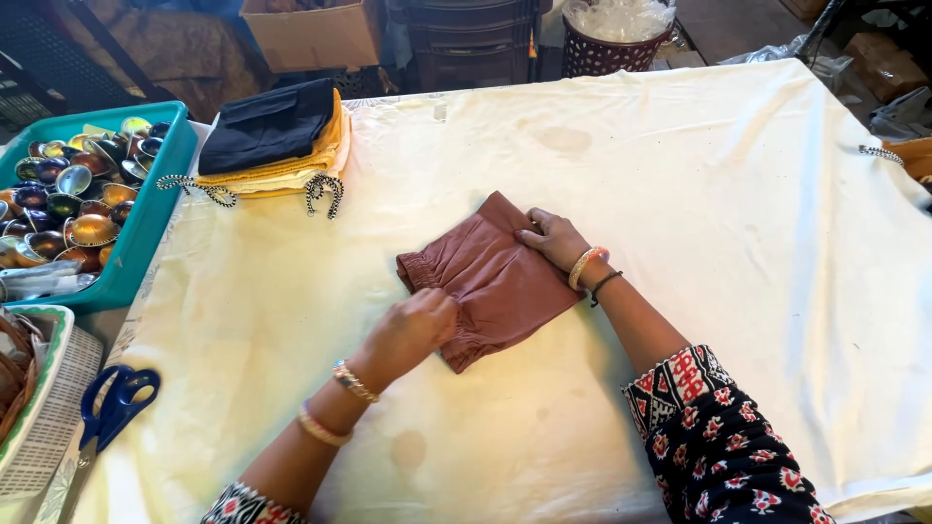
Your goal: Fold and organize various clothing items on a flat surface in a workshop setting.
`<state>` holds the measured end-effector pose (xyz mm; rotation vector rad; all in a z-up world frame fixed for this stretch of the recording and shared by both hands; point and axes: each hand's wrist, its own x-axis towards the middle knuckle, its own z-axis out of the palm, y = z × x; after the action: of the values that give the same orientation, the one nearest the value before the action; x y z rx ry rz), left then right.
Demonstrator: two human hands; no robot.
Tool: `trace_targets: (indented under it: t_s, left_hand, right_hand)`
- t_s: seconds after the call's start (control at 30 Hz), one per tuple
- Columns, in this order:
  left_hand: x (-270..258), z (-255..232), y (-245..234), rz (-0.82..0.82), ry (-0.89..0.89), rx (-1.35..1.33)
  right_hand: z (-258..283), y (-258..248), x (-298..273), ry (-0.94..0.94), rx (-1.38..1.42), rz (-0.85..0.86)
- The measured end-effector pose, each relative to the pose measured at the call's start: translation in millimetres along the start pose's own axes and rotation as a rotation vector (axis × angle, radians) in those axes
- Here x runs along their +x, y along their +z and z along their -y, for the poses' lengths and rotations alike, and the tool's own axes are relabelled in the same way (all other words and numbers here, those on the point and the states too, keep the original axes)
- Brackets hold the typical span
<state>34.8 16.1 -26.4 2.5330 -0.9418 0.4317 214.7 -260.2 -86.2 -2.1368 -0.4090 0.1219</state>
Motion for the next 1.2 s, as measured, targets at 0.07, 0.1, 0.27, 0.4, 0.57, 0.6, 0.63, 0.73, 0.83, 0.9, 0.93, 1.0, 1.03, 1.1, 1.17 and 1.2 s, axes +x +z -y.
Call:
trace_targets:
  t_s: [0.07, 0.1, 0.27, 0.4, 0.57, 0.6, 0.63, 0.73, 0.83, 0.9, 0.93, 1.0, 1.03, 1.1, 1.17, 1.2]
  left_hand:
    - [-4.9, -3.4, -24.7, -0.016, -0.027, -0.052]
    - [-8.1, -2.6, -36.6, 0.041, -0.097, -0.139]
    - [-33.7, 23.9, -45.6, 0.207, -0.261, -0.485]
    - [-35.4, 15.0, -21.3, 0.417, -0.399, -1.124]
    - [-14.4, 10.9, 14.9, 0.663, -0.385, -1.315]
    - [-11.7, 32.7, 38.9, 0.578, -0.308, -1.327]
    - [-7.7, 55.3, 61.8, 0.489, -0.231, -1.334]
    - [-11.1, 73.9, 54.1, 0.27, -0.17, -1.337]
    - [-21.1, 91.8, 39.5, -0.038, -0.082, -1.334]
    - [-24.5, 98.4, 25.5, -0.107, -0.055, -0.804]
    - [-27.2, 101.3, 19.0, -0.161, -0.029, -0.275]
    - [-46.1, 128.8, 41.0, -0.062, -0.054, -0.081]
    - [-54.5, 143.6, 51.0, 0.039, -0.073, 0.114]
    - [-78.8, 198.5, 96.0, 0.004, -0.22, -0.202]
    - [-79.5, 197.9, 100.8, -0.026, -0.362, -0.516]
    - [-67.6, 169.8, 81.8, -0.155, -0.593, -1.047]
  right_hand:
    - [4.8, -1.5, -4.1, 0.013, 0.006, 0.001]
    - [9.6, -3.6, -6.1, 0.044, 0.072, 0.023]
    - [14.9, -7.7, -3.7, 0.161, 0.383, 0.163]
    - [35.0, -12.4, -8.8, 0.08, 0.431, 0.186]
    - [128.8, -35.3, -56.0, -0.356, -0.021, 0.021]
    - [144.2, -39.9, -67.8, -0.503, -0.101, -0.014]
    - [160.4, -45.1, -78.5, -0.652, -0.182, -0.05]
    - [163.2, -53.2, -82.1, -0.904, -0.165, -0.003]
    - [146.6, -59.8, -73.2, -0.882, -0.154, 0.107]
    - [127.6, -57.5, -60.3, -0.837, -0.164, 0.186]
    - [117.7, -55.9, -54.4, -0.788, -0.172, 0.264]
    - [85.0, -51.4, -42.2, -0.704, -0.213, 0.354]
    - [69.3, -49.3, -35.4, -0.616, -0.254, 0.436]
    - [14.6, -40.9, -11.6, -0.492, -0.203, 0.397]
    - [-10.3, -32.2, -0.5, -0.367, -0.155, 0.358]
    - [-7.1, -28.1, -0.7, -0.22, -0.095, 0.284]
